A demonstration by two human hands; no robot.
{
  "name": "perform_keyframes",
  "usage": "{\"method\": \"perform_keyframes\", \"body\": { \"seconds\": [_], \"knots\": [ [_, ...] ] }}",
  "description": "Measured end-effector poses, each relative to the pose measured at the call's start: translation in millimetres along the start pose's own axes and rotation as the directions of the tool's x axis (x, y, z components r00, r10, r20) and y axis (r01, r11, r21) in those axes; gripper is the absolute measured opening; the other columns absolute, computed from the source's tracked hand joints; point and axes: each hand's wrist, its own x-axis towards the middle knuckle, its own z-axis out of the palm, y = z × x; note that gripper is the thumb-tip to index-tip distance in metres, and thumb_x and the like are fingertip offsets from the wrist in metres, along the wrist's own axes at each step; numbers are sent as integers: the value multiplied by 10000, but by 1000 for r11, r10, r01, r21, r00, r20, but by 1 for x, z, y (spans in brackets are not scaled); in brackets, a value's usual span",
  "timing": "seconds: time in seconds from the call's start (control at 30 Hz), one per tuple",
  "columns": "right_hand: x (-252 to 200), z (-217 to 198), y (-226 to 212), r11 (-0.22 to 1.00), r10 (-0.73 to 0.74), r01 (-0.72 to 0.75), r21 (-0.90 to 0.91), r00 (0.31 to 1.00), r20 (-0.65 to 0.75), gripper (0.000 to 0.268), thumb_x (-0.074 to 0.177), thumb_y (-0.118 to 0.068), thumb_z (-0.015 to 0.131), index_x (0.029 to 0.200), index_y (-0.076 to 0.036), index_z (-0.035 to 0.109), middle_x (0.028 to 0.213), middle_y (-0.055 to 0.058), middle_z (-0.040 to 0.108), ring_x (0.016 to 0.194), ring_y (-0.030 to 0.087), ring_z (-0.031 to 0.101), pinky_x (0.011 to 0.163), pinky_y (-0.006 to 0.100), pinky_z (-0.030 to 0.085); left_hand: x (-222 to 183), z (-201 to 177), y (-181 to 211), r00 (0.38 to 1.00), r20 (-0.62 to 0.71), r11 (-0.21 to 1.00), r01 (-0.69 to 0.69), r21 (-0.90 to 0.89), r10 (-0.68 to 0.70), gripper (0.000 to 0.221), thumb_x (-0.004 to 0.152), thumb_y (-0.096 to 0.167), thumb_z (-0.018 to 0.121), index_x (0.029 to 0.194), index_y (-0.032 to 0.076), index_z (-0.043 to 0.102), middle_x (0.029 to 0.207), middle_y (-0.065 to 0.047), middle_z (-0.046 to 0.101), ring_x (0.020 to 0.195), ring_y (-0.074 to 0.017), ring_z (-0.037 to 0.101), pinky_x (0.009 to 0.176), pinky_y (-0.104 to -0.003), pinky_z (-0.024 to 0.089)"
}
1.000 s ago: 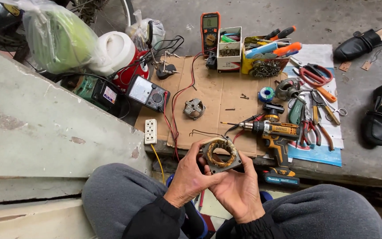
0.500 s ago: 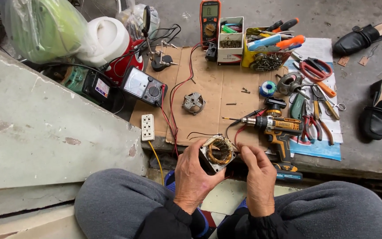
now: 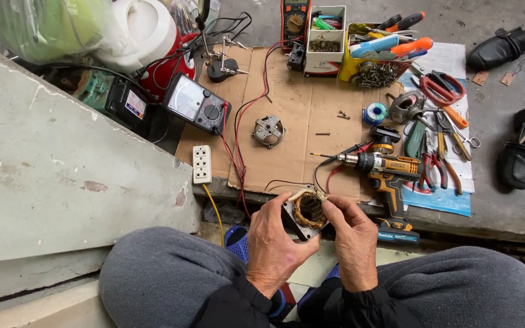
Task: Testing the electrical windings of a small motor using a multimeter and visual inspection of the stator and rotor.
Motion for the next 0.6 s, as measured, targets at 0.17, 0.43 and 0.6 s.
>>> {"method": "perform_keyframes", "body": {
  "seconds": [0.17, 0.43, 0.6],
  "knots": [
    [-9, 10, -9, 990, 86, -83, 118, 996, -25, 358, 1064, -178, 642, 1309, 22, 810, 1258, 112, 817, 1159, 177, 687, 1070, 298, 502, 1, -2, 0, 1000, -25, 1000, -2, -5, 2, 838, 710, 323, 957, 1393, 44, 560, 1226, -97, 696, 1023, -258, 720, 986, -408, 550],
    [-12, 14, -1, 976, 135, -128, 178, 990, -28, 359, 1070, -179, 623, 1302, 25, 805, 1257, 133, 813, 1146, 212, 703, 1022, 329, 519, -2, 0, -4, 984, -3, 981, 180, -72, -181, 907, 707, 416, 948, 1402, -6, 545, 1211, -151, 710, 1041, -295, 724, 919, -402, 615],
    [-9, 13, 1, 976, 135, -129, 176, 991, -23, 345, 1086, -153, 617, 1313, 29, 802, 1280, 133, 817, 1153, 200, 702, 1035, 312, 524, 0, -1, -3, 983, 11, 980, 185, -72, -185, 891, 718, 431, 932, 1391, 1, 537, 1206, -146, 699, 1049, -298, 729, 934, -407, 609]
  ]
}}
